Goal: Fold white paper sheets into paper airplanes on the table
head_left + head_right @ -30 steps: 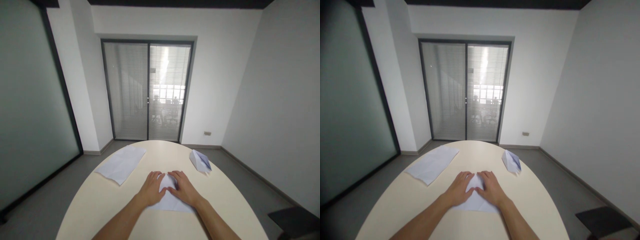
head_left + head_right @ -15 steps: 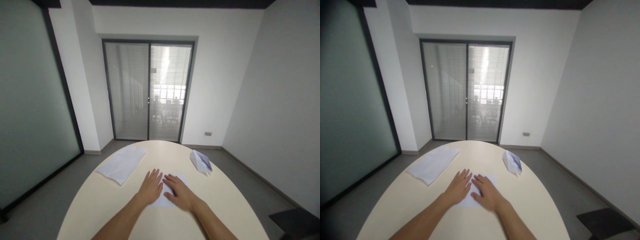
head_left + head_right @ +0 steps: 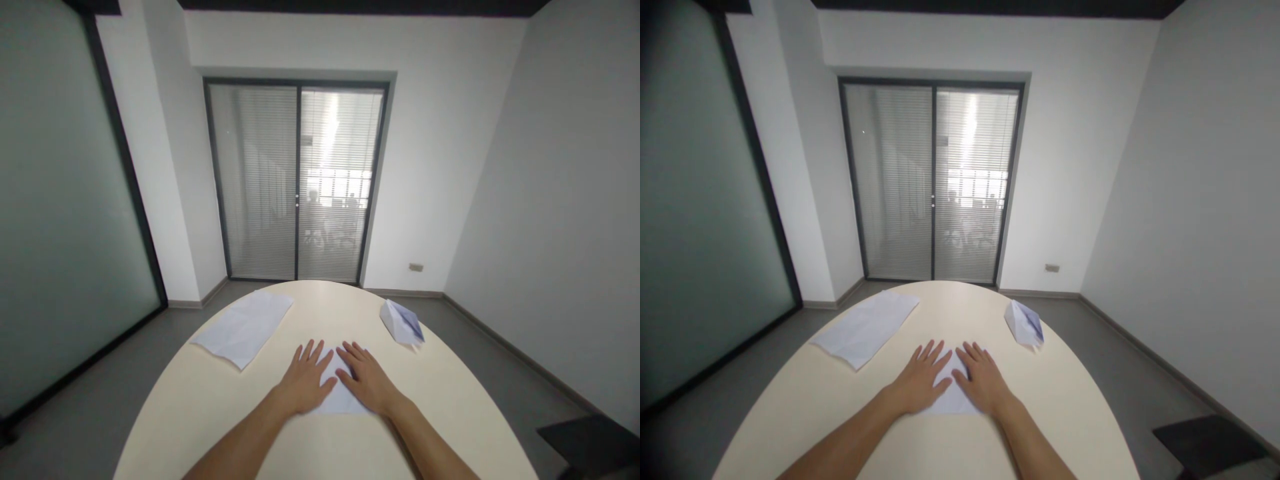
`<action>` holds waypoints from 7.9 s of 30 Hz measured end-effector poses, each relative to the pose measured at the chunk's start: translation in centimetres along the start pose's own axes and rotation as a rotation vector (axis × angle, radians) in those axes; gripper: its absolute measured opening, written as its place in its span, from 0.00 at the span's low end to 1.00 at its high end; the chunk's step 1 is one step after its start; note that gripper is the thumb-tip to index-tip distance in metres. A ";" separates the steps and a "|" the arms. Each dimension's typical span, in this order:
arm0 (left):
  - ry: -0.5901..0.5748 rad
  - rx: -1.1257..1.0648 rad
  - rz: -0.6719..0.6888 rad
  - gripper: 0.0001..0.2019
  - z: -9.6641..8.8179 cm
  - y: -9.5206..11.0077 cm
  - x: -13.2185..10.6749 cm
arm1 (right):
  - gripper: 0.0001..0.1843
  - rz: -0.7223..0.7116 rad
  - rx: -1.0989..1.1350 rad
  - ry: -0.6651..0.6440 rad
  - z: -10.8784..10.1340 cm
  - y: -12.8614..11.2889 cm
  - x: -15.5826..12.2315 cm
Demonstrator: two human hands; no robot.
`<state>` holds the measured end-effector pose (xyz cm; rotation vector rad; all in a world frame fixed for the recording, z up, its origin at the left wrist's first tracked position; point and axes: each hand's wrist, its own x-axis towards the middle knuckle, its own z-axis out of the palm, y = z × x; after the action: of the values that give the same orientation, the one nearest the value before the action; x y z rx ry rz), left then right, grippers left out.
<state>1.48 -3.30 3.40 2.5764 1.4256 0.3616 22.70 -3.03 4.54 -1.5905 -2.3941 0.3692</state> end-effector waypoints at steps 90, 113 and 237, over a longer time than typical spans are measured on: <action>0.244 -0.005 0.044 0.18 -0.6 -1.1 0.7 | 0.27 -0.196 0.154 -0.030 -1.5 -0.3 -0.7; 0.336 -0.073 -0.013 0.11 -1.4 -1.0 1.0 | 0.20 -0.089 0.159 0.163 -1.6 0.3 -0.2; 0.832 -0.511 -0.117 0.09 -0.8 -2.3 0.9 | 0.23 0.001 0.625 0.650 -1.5 2.7 0.7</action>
<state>-0.15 -1.34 3.64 1.9627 1.4022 1.6658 25.25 -1.28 5.06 -1.1783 -1.5784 0.4542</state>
